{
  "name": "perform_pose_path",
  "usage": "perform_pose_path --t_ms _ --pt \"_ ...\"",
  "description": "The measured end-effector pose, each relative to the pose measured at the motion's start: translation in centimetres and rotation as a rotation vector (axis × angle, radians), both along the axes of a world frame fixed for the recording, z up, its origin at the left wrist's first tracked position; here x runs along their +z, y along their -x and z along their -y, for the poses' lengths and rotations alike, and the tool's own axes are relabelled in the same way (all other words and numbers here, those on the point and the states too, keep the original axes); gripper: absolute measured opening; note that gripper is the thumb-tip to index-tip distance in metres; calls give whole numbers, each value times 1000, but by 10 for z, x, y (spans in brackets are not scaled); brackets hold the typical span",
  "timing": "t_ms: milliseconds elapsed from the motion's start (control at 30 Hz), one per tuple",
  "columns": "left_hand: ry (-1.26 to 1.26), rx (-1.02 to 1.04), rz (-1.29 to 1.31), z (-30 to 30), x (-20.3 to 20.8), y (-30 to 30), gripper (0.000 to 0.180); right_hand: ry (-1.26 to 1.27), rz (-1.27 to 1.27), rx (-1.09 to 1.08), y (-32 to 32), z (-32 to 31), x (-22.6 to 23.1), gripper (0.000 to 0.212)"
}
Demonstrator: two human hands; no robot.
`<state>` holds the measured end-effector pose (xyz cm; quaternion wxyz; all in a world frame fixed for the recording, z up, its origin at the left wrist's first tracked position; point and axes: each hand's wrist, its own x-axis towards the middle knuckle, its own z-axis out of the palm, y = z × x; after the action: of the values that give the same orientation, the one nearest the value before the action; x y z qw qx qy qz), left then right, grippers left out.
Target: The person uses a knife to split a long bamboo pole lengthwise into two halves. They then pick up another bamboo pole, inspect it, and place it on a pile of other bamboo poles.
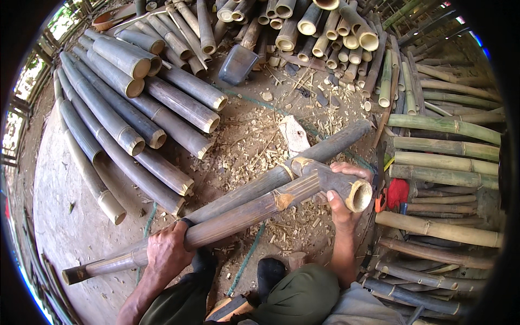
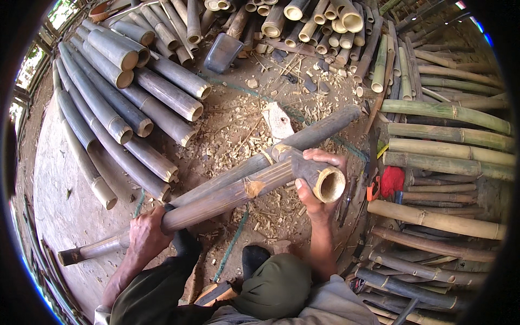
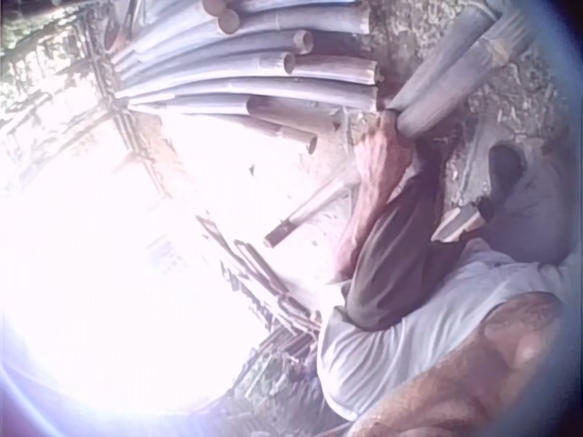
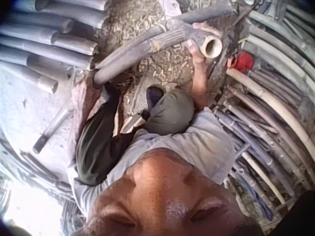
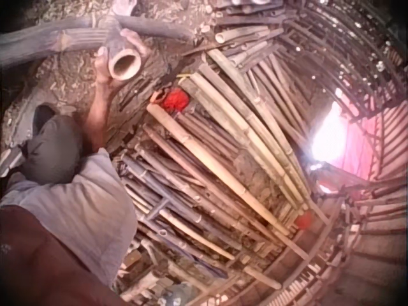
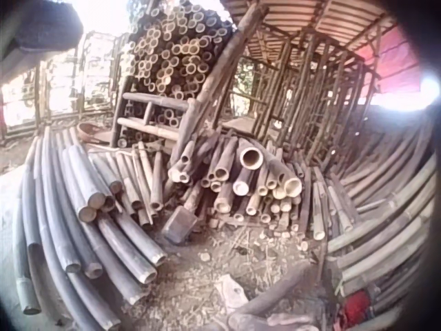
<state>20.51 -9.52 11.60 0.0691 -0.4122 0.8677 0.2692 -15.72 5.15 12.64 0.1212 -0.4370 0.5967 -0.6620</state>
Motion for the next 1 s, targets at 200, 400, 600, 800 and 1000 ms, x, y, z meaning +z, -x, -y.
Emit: perform_pose_path --t_ms 200,400,600,800,1000 --pt "15 10 13 -1 -5 0 32 -65 -6 -49 -2 -1 2 48" --pt "-15 0 86 8 -3 6 39 -85 -104 -99 7 1 0 46" --pt "-33 -40 33 25 -1 2 39 -57 -466 -46 7 20 49 45" --pt "52 53 58 23 0 14 42 -221 -1050 -175 22 54 50 13" --pt "51 124 117 12 -1 20 45 -352 -983 -192 25 68 51 5"
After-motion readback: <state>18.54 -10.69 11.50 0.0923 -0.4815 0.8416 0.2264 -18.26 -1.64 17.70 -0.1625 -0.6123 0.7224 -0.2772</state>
